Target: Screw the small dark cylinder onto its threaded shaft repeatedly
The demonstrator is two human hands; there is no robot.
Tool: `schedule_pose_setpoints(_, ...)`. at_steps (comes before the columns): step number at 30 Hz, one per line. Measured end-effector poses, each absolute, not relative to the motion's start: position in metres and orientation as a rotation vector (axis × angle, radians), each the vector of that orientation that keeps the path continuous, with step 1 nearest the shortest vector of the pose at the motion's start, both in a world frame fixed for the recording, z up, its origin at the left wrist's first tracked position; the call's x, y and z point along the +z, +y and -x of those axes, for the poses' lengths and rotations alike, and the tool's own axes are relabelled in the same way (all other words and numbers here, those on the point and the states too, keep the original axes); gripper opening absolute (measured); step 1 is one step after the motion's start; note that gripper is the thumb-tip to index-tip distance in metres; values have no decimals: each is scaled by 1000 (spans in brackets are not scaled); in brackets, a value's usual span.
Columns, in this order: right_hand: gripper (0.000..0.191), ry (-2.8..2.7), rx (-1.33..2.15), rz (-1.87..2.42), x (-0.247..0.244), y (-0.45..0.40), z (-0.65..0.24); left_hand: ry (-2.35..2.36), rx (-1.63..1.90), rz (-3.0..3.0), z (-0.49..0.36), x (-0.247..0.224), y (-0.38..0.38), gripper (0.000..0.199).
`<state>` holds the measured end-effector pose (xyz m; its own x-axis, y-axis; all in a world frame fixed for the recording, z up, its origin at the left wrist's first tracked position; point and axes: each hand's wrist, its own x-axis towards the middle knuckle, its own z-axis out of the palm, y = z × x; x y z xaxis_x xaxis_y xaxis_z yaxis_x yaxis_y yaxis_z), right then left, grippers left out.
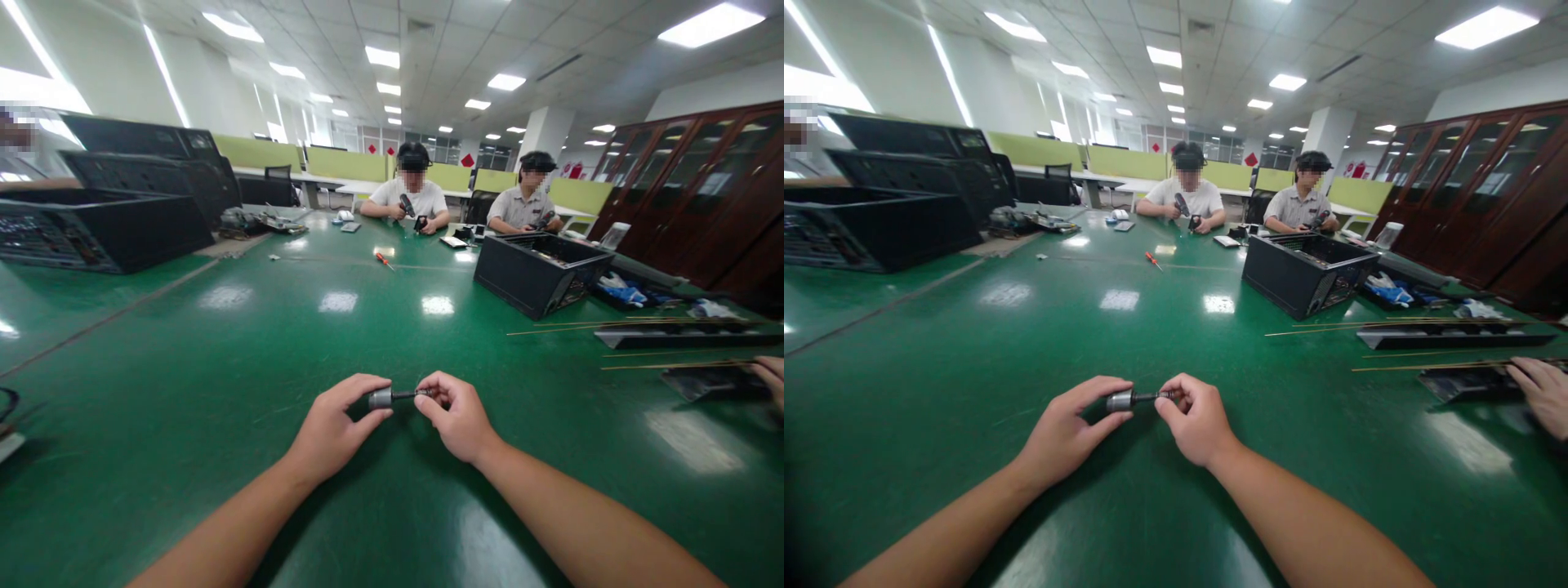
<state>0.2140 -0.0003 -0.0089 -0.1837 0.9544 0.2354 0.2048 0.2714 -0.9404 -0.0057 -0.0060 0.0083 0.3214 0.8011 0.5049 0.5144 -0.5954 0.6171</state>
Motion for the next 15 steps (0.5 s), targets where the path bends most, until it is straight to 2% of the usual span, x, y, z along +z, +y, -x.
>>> schedule_pose_setpoints(15,17,-1480,1125,1062,-11,4,-214,1238,1125,-2185,7,10,-6,27)
